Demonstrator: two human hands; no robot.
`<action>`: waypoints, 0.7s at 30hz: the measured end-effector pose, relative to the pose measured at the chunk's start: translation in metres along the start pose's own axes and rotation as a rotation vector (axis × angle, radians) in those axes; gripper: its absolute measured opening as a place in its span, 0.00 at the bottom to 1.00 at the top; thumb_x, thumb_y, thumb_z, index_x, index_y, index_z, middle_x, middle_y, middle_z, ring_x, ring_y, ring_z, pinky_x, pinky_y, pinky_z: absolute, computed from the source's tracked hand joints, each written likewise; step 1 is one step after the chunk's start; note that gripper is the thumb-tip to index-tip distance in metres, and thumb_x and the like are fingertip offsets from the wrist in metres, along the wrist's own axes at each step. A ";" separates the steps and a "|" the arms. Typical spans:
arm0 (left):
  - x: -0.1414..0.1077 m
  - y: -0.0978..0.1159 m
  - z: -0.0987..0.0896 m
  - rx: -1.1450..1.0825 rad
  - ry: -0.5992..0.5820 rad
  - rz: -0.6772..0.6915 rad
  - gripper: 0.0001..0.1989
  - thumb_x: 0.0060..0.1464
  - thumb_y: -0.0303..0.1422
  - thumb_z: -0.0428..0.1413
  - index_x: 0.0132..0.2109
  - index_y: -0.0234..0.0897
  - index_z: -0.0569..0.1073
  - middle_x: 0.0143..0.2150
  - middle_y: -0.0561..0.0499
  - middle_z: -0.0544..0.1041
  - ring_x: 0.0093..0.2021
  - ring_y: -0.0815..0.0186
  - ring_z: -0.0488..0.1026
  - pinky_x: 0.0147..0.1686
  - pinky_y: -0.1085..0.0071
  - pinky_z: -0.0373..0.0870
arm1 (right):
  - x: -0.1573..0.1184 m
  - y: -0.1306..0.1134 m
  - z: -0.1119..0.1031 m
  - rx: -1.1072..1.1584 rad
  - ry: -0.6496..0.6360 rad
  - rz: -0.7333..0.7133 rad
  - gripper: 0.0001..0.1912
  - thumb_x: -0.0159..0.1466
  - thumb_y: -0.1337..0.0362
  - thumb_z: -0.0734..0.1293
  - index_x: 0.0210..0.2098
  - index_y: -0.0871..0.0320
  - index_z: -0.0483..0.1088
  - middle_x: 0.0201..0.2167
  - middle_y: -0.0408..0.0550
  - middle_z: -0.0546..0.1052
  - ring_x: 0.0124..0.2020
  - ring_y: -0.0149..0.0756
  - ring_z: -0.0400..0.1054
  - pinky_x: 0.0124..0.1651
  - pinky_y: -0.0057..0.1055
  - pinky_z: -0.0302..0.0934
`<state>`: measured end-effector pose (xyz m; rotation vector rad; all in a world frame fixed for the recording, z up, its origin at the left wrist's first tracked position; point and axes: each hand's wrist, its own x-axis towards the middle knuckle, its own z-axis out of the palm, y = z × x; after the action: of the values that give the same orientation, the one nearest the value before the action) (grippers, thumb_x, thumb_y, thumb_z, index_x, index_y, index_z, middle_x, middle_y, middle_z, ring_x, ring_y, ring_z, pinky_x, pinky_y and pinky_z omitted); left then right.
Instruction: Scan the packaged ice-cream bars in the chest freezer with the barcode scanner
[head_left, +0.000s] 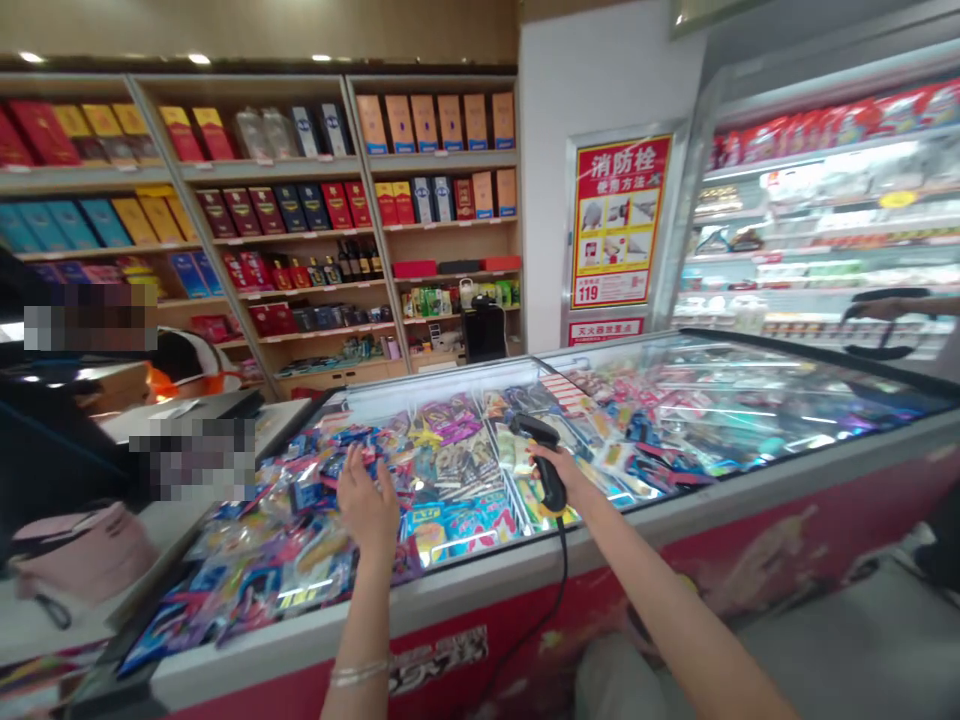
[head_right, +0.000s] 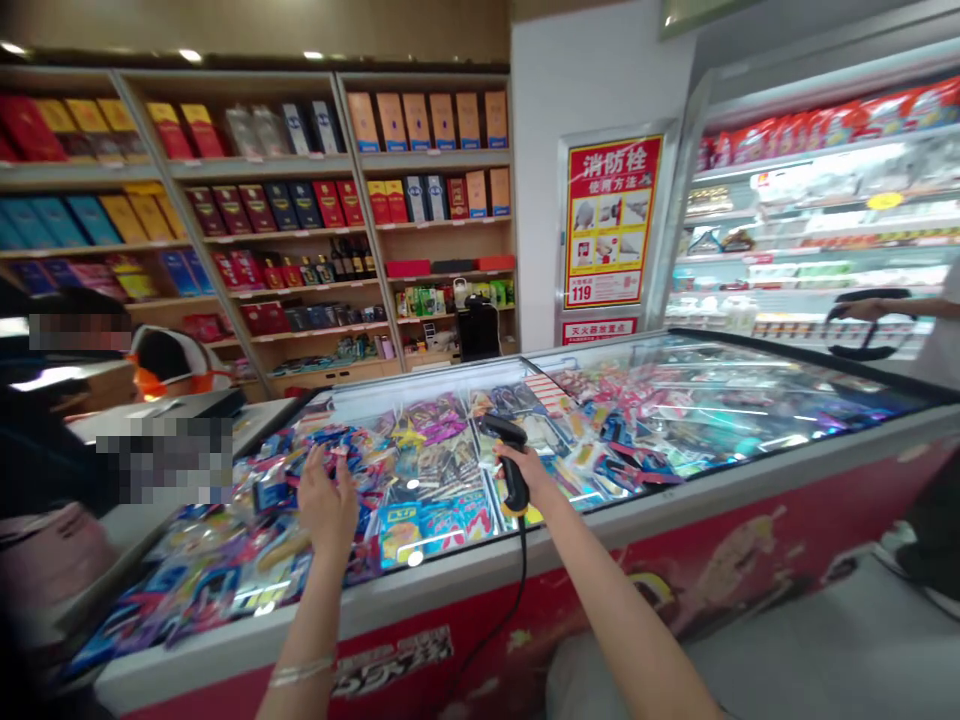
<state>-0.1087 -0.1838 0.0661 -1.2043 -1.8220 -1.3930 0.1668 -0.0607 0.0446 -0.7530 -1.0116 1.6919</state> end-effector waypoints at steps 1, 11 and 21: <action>-0.003 0.017 0.013 -0.042 -0.040 0.036 0.24 0.61 0.38 0.42 0.62 0.34 0.58 0.60 0.38 0.63 0.61 0.55 0.59 0.60 0.54 0.55 | -0.003 -0.008 -0.014 0.000 0.034 -0.019 0.11 0.48 0.64 0.73 0.25 0.62 0.69 0.17 0.42 0.71 0.14 0.26 0.63 0.17 0.23 0.60; -0.057 0.180 0.147 -0.299 -0.613 0.369 0.20 0.58 0.33 0.47 0.57 0.33 0.61 0.54 0.39 0.69 0.55 0.57 0.66 0.53 0.60 0.63 | -0.036 -0.080 -0.140 0.070 0.408 -0.201 0.10 0.49 0.65 0.73 0.26 0.61 0.69 0.16 0.42 0.71 0.13 0.27 0.62 0.15 0.23 0.60; -0.106 0.236 0.208 -0.190 -0.910 0.376 0.22 0.57 0.45 0.49 0.48 0.32 0.71 0.45 0.40 0.72 0.50 0.54 0.66 0.50 0.59 0.62 | -0.044 -0.079 -0.180 0.029 0.537 -0.181 0.13 0.49 0.60 0.74 0.22 0.62 0.68 0.13 0.43 0.69 0.13 0.30 0.64 0.14 0.24 0.61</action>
<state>0.1686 -0.0066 0.0197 -2.4088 -1.8406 -0.8543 0.3668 -0.0391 0.0329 -0.9963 -0.6533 1.2480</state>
